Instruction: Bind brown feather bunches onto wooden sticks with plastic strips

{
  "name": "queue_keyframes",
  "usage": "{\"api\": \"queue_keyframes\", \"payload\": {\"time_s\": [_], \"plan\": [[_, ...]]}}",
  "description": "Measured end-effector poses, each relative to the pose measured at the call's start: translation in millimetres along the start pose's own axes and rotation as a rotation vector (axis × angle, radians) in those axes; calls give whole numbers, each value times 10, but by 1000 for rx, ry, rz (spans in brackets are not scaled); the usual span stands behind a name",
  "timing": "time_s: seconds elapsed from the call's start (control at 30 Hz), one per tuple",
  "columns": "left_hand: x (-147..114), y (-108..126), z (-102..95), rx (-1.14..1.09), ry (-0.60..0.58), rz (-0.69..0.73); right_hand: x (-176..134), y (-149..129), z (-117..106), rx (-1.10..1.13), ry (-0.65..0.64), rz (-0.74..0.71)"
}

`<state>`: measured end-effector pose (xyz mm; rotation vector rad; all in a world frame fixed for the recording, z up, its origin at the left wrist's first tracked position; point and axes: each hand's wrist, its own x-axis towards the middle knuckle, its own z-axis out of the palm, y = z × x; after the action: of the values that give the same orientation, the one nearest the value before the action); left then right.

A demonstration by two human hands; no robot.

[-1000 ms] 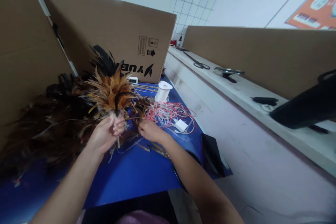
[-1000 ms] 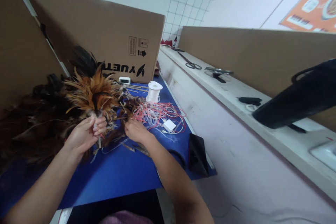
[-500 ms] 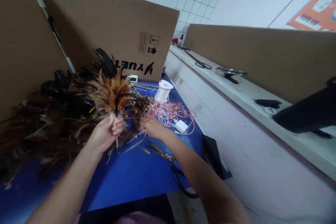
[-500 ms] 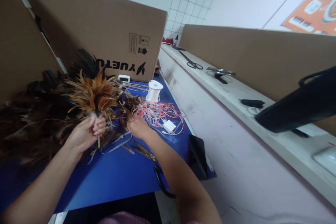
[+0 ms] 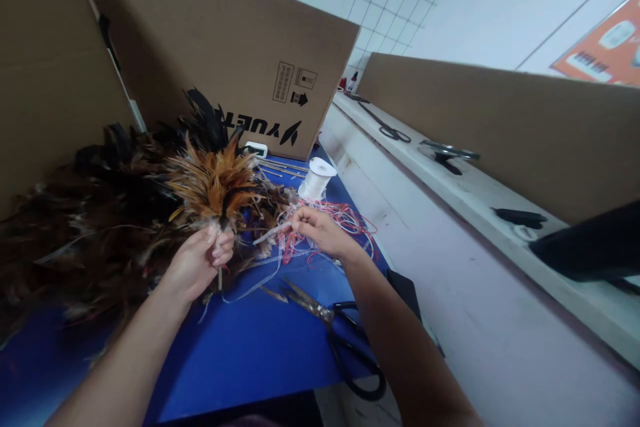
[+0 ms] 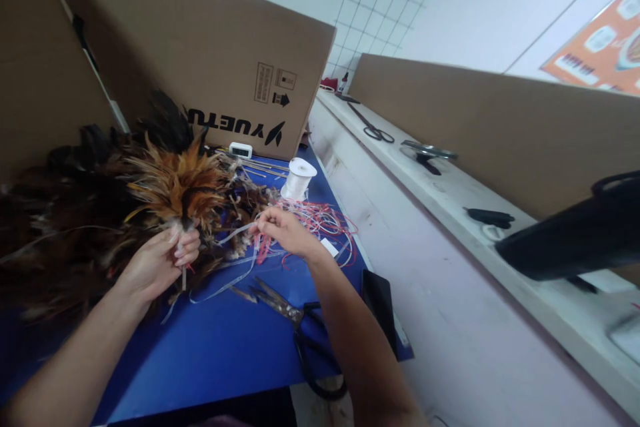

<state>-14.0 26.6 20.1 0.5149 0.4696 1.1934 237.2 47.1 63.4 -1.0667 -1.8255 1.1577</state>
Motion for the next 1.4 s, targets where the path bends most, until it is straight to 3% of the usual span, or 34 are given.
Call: {"api": "queue_keyframes", "payload": {"time_s": [0.23,0.53,0.67,0.83,0.93,1.03,1.1,1.27,1.4], "plan": [[-6,-7,11,25,41,-8,-4,-219,-188,302,215,40],[-4,-18,4,57,83,-5,-131,-410,-367,332,324,34],[-3,-26,-7,60,93,-1,-255,-280,-296,168,294,97],[4,-52,-13,72,106,-16,-539,82,-166,-156,81,233],[0,-66,6,87,120,-34,-603,252,-133,-504,-36,172],[-9,-74,25,116,164,-42,-479,347,-97,-828,28,94],[-8,-79,28,134,200,-42,-329,396,-54,-930,66,118],[10,-87,3,151,225,-36,-53,543,28,-1026,78,207],[5,-75,-16,143,167,-40,-74,575,-67,-977,111,179]]}}
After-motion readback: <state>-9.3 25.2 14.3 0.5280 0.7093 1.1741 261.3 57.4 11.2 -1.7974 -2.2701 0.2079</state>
